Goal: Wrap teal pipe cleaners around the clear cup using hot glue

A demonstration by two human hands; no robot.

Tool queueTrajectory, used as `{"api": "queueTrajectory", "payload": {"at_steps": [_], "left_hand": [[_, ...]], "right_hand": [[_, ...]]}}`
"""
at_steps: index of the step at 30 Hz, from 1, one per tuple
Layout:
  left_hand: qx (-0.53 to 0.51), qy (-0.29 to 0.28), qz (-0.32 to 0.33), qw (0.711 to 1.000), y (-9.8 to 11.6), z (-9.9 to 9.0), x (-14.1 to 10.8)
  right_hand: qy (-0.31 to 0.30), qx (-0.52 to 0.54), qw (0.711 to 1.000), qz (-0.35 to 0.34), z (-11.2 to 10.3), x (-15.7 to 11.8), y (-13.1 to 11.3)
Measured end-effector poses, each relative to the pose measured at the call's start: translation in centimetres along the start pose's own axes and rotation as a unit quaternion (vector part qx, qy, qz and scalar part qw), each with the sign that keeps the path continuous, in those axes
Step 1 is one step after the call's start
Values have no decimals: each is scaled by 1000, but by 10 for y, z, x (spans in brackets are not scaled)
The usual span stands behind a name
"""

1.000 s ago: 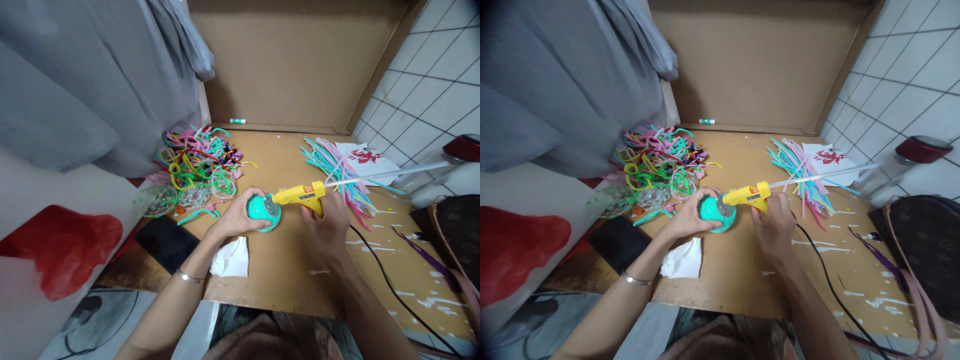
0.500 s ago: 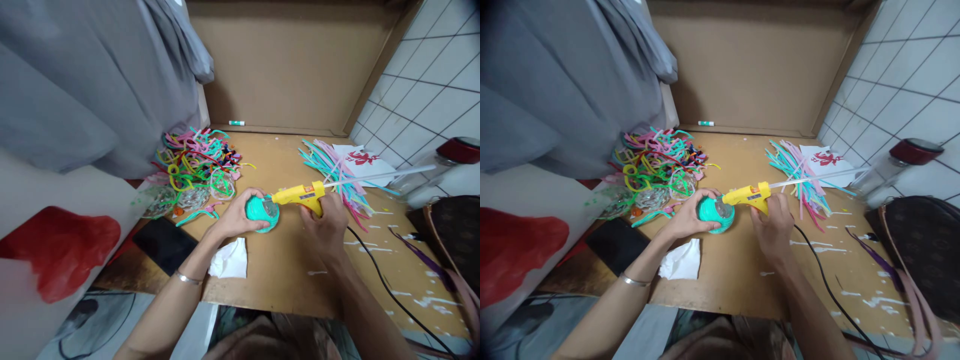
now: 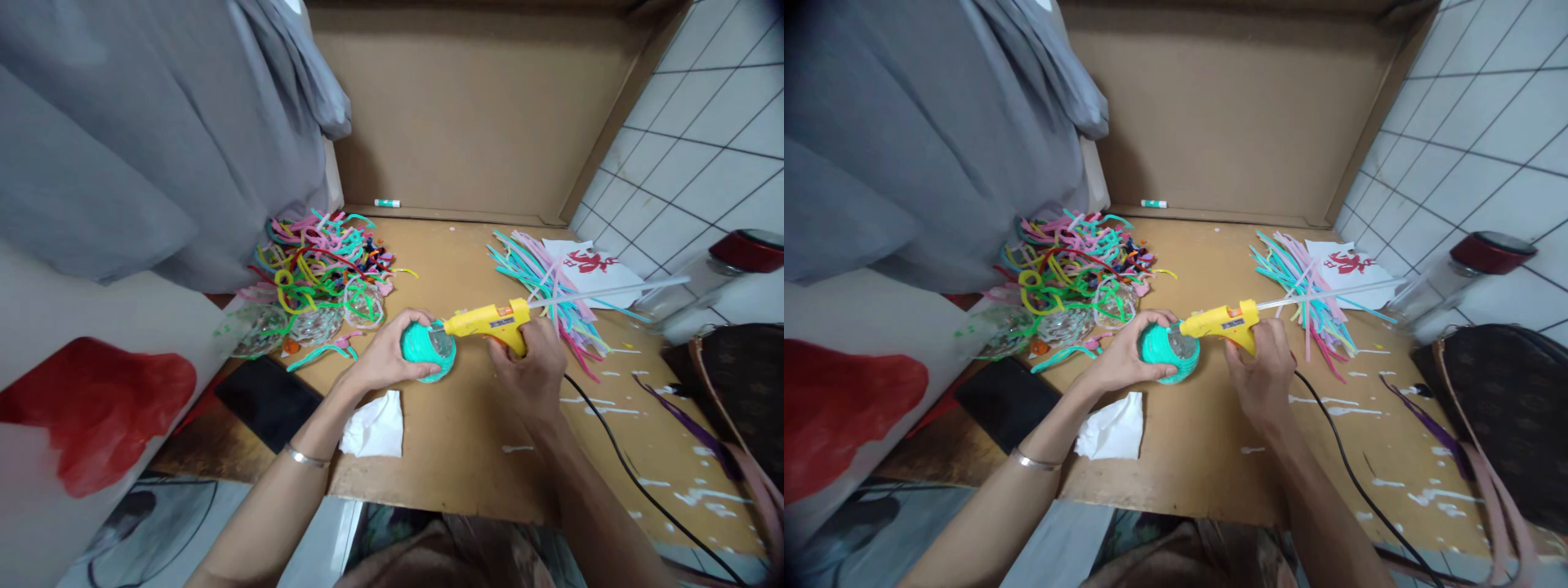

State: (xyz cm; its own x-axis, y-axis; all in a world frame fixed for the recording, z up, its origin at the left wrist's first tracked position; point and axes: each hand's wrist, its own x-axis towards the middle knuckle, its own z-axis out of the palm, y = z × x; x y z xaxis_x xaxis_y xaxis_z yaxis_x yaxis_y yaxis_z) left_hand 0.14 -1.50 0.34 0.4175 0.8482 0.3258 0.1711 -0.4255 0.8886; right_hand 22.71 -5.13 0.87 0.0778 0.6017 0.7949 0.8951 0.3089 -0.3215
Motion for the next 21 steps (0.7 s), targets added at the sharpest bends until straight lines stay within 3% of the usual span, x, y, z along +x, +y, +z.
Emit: {"api": "queueTrajectory", "payload": {"at_steps": [10,17,21], "left_hand": [[2,4,1,1000,-1,0,0],[7,9,19,1000,-3,0,-1],[9,4,20,1000,-4,-1,0]], "right_hand": [[-30,12,998,52,4,0,2],[-81,1,980,180,10,4,27],[-121,-49,969,210,18,1,43]]}}
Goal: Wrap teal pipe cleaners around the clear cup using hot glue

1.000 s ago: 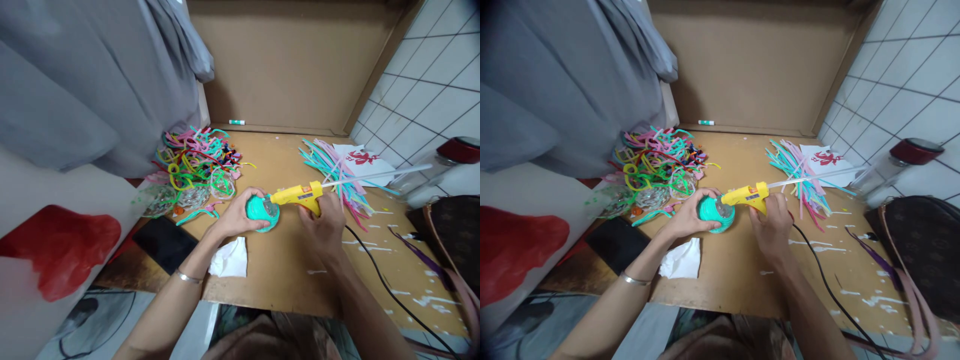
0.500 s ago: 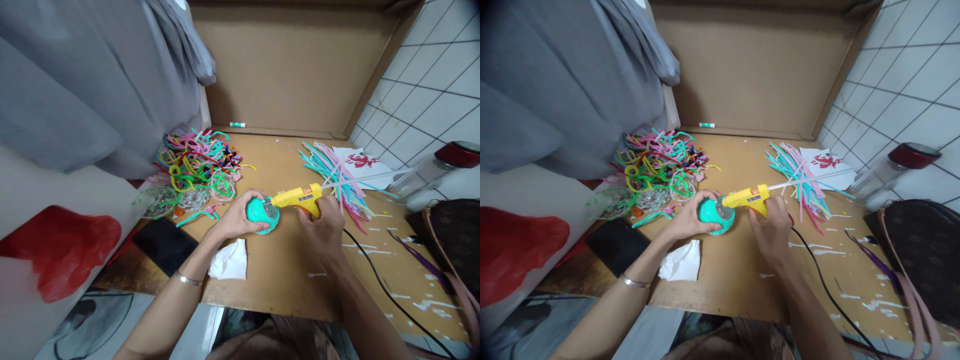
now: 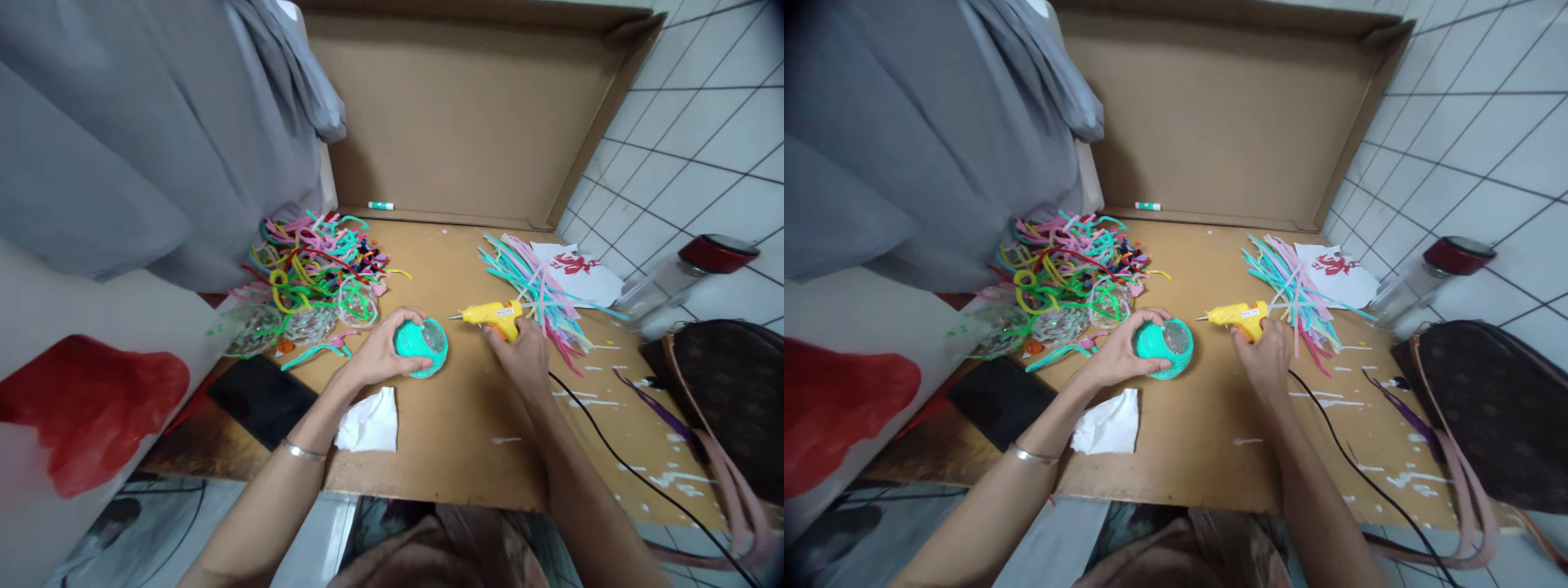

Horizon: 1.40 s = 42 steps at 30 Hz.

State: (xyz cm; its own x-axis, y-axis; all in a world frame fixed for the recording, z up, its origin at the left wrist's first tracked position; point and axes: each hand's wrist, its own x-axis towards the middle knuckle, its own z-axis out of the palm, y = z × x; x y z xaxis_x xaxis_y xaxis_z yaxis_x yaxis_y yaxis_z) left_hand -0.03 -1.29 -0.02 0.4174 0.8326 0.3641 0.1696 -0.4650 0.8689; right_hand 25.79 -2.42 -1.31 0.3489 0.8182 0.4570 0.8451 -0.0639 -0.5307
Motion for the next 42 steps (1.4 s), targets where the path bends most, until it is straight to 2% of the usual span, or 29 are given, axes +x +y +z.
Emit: {"api": "queueTrajectory", "payload": {"at_steps": [6,13,17,22,29,37,40,42], "left_hand": [[7,-3,6,1000,-2,-1,2],[20,-3,17,1000,-2,-1,1],[26,-4,30,999,-2,-1,0],[37,1,34,999,-1,-1,-1],[41,-2,34,999,-2,-1,0],[38,-1,39,999,-2,-1,-1],[33,-3,41,999,-3,-2,0],[32,-4,39,999,-3,-2,0]], "right_hand": [[-17,-62,998,2,12,3,17],[-18,-114,993,21,17,3,24],[-19,-113,993,23,21,3,29],[-11,-113,993,-5,27,4,37],[-2,-138,990,-9,31,2,38],[-33,-166,985,-12,31,1,37],[-18,-170,985,-16,26,0,31],[17,-156,987,-34,20,-3,22]]}}
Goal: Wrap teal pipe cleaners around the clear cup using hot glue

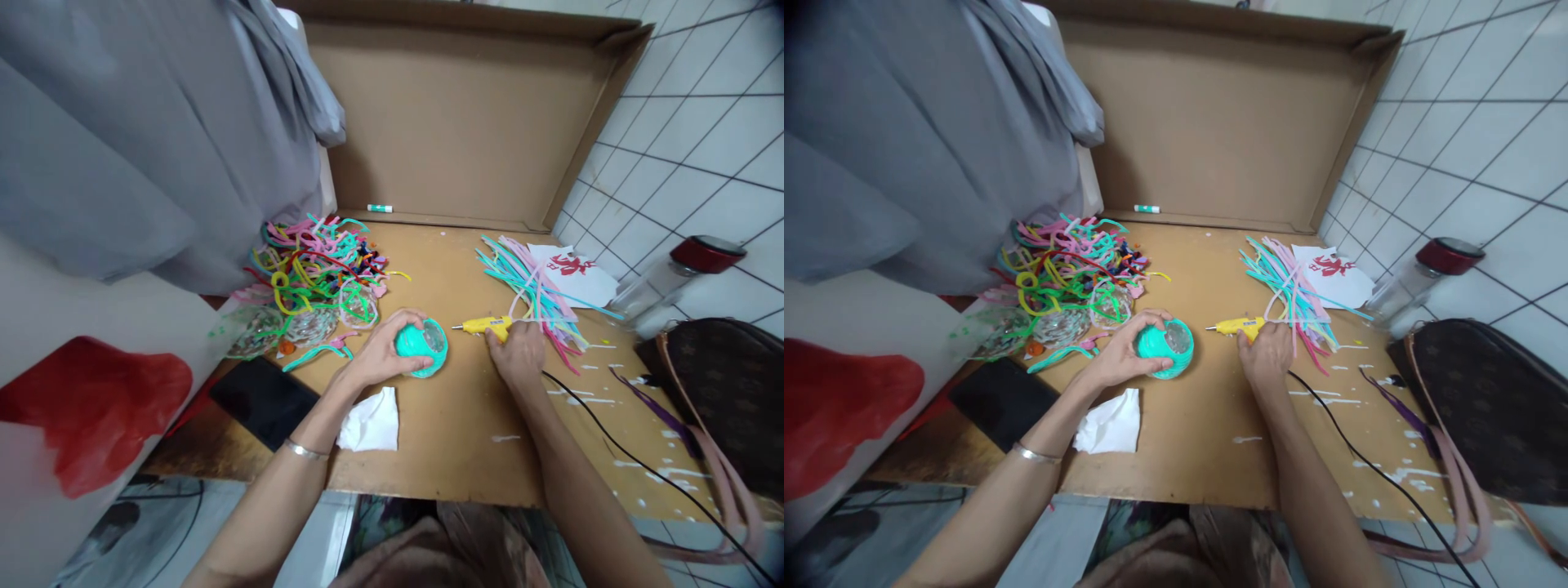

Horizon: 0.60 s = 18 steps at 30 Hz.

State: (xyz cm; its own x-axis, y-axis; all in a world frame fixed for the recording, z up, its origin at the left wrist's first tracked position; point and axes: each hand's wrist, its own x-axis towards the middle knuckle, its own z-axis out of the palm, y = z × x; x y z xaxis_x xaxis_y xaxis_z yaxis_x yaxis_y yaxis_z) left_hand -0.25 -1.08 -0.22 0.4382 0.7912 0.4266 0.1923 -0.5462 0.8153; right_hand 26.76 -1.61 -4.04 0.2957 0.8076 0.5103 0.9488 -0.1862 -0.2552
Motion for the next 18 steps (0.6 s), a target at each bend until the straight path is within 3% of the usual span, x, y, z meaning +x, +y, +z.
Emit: {"api": "queueTrajectory", "payload": {"at_steps": [2,4,7,11,18], "left_hand": [[0,0,-3,1000,0,0,0],[0,3,-3,1000,0,1,0],[-6,4,-1,1000,0,1,0],[-9,2,7,1000,0,1,0],[3,-10,18,1000,1,2,0]], "right_hand": [[55,58,996,-36,-12,-3,-11],[87,170,974,-120,-24,-8,-27],[69,289,927,-228,-41,-20,-54],[37,318,903,-288,-48,-33,-78],[46,269,909,-316,-44,-37,-81]]}}
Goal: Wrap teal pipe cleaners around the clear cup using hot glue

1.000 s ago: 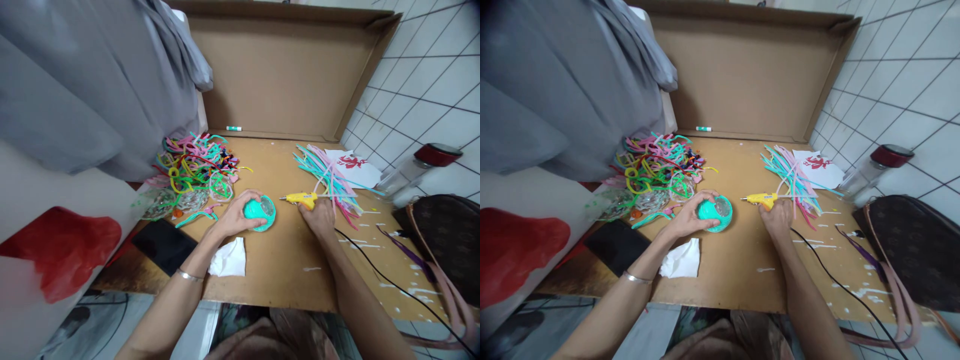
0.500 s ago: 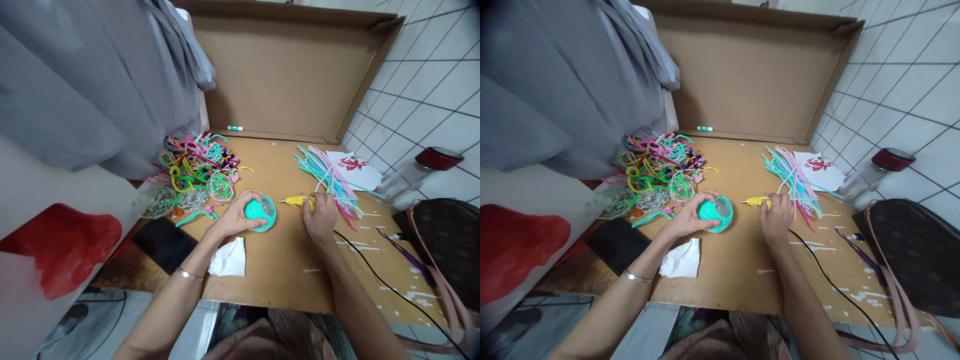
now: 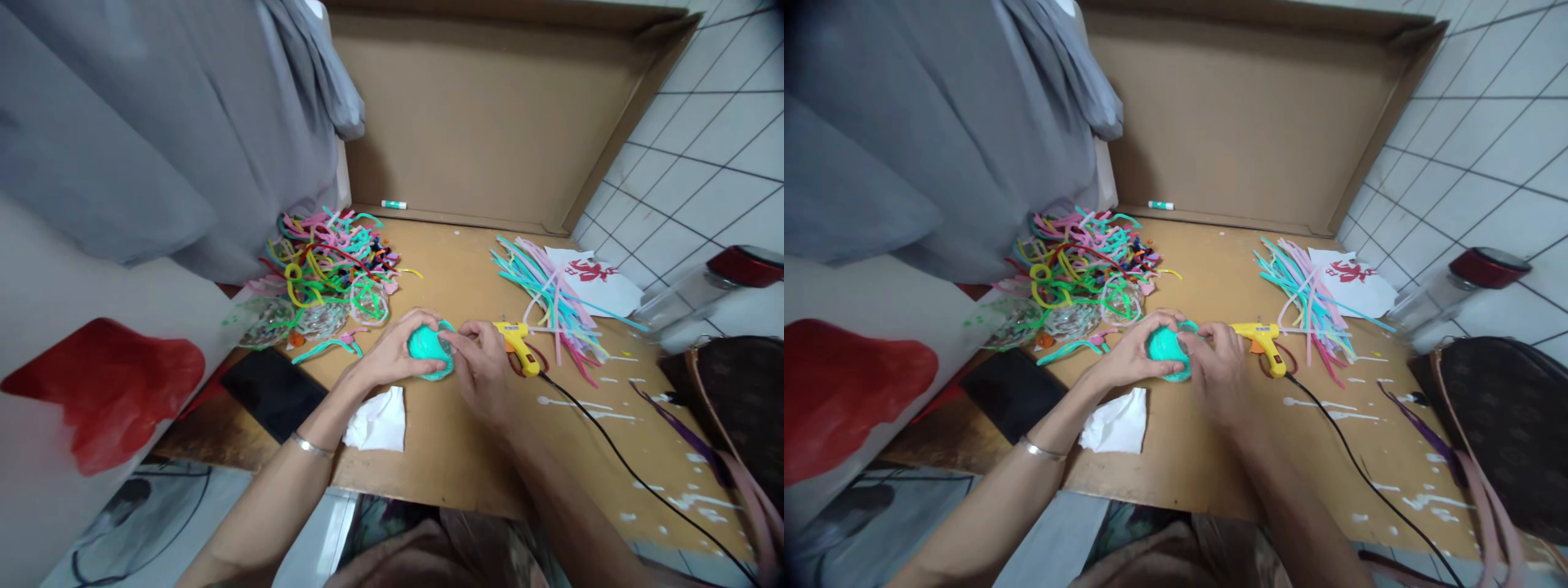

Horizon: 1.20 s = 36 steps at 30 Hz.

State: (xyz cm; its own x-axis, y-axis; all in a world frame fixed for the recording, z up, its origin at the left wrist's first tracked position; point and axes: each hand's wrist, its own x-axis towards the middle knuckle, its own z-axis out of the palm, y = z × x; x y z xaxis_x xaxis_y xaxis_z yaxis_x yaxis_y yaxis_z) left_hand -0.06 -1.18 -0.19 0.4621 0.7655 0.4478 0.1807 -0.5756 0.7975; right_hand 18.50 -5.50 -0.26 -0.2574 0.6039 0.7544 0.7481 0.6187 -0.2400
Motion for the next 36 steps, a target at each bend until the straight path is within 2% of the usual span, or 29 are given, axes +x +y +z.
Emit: {"api": "queueTrajectory", "payload": {"at_steps": [7,13,17,21,32,36], "left_hand": [[5,1,-4,1000,-2,0,-1],[-4,-2,1,1000,-2,0,0],[-14,2,-33,999,-1,1,-1],[-19,12,-56,998,2,1,-2],[-20,-5,-8,1000,-1,0,1],[-3,-13,-15,1000,2,0,0]], "right_hand": [[-18,-39,999,-15,-1,1,-2],[-2,-75,997,-36,2,1,-1],[-16,-86,995,-37,1,1,-1],[5,-81,996,-40,3,1,-2],[3,-82,996,-41,5,0,-2],[7,-96,994,-48,4,1,-2]]}}
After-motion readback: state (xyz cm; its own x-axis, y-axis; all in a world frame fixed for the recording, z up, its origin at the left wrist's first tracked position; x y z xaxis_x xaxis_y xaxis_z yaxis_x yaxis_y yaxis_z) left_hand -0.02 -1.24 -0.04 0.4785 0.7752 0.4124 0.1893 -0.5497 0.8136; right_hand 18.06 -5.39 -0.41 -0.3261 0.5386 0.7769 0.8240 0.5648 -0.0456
